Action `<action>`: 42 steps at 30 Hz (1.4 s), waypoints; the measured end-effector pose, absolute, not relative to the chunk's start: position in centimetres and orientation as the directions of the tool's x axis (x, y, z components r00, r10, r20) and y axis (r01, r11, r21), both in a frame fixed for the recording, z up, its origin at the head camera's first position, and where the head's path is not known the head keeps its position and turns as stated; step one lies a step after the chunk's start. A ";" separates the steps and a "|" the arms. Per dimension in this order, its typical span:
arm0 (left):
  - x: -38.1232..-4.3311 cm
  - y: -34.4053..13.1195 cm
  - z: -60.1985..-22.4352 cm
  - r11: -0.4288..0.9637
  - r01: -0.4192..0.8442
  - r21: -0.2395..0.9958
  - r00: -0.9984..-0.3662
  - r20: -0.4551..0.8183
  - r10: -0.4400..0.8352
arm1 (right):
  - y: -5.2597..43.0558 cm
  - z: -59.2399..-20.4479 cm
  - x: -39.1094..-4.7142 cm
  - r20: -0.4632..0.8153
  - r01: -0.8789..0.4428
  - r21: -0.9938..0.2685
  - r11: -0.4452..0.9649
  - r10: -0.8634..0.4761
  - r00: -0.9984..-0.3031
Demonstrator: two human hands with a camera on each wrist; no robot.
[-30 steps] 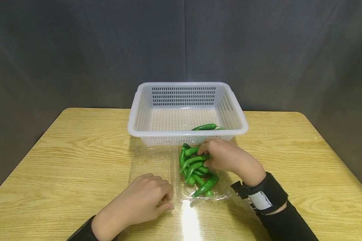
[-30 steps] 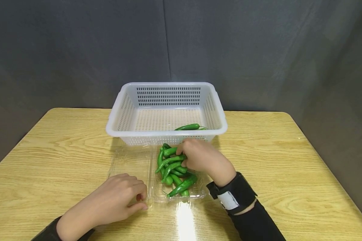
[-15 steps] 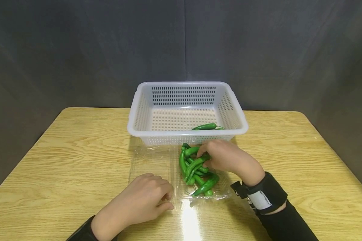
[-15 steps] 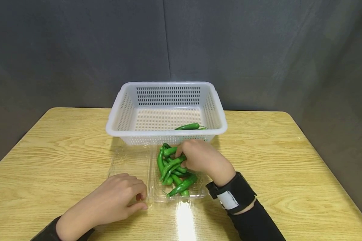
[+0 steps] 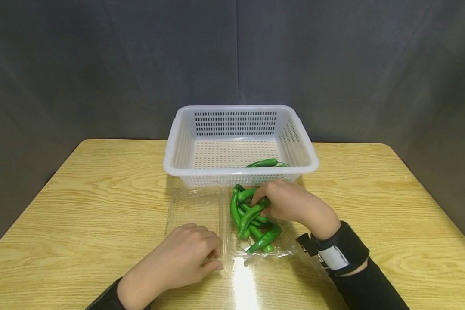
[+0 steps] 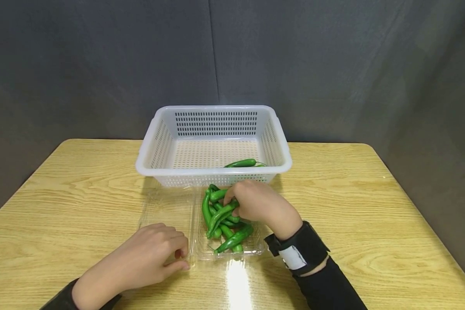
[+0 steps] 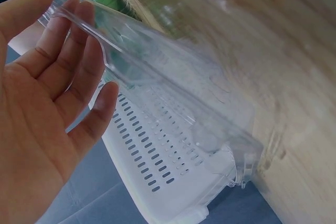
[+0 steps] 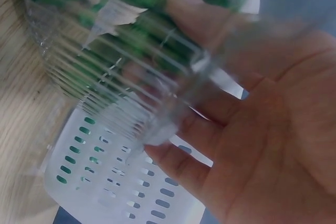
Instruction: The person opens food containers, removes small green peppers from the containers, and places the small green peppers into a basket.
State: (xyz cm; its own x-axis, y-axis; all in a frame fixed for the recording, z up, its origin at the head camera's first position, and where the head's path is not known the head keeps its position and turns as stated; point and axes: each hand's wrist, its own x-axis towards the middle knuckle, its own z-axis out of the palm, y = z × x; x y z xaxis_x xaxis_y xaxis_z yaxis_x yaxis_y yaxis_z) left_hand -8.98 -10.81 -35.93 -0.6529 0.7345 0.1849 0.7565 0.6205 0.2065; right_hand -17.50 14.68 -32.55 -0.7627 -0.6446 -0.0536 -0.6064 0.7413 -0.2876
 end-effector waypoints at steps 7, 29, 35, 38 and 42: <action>-9.0 -10.8 -35.9 0.622 0.754 0.212 -0.655 0.178 0.734 | 14.7 -32.4 -17.3 -0.029 -0.619 -0.284 0.733 -0.652 -0.758; -9.0 -10.9 -35.9 0.621 0.752 0.220 -0.657 0.177 0.733 | 15.3 -30.7 -16.7 0.090 -0.670 -0.276 0.689 -0.676 -0.732; -9.0 -10.9 -35.8 0.621 0.753 0.216 -0.656 0.177 0.734 | 15.4 -30.4 -16.6 0.089 -0.670 -0.298 0.680 -0.679 -0.728; -9.0 -10.9 -35.8 0.622 0.754 0.211 -0.655 0.175 0.735 | 15.4 -30.3 -16.6 0.093 -0.673 -0.313 0.670 -0.683 -0.724; -9.0 -10.9 -35.8 0.627 0.752 0.204 -0.658 0.178 0.731 | 15.4 -30.1 -16.5 0.097 -0.672 -0.329 0.664 -0.683 -0.723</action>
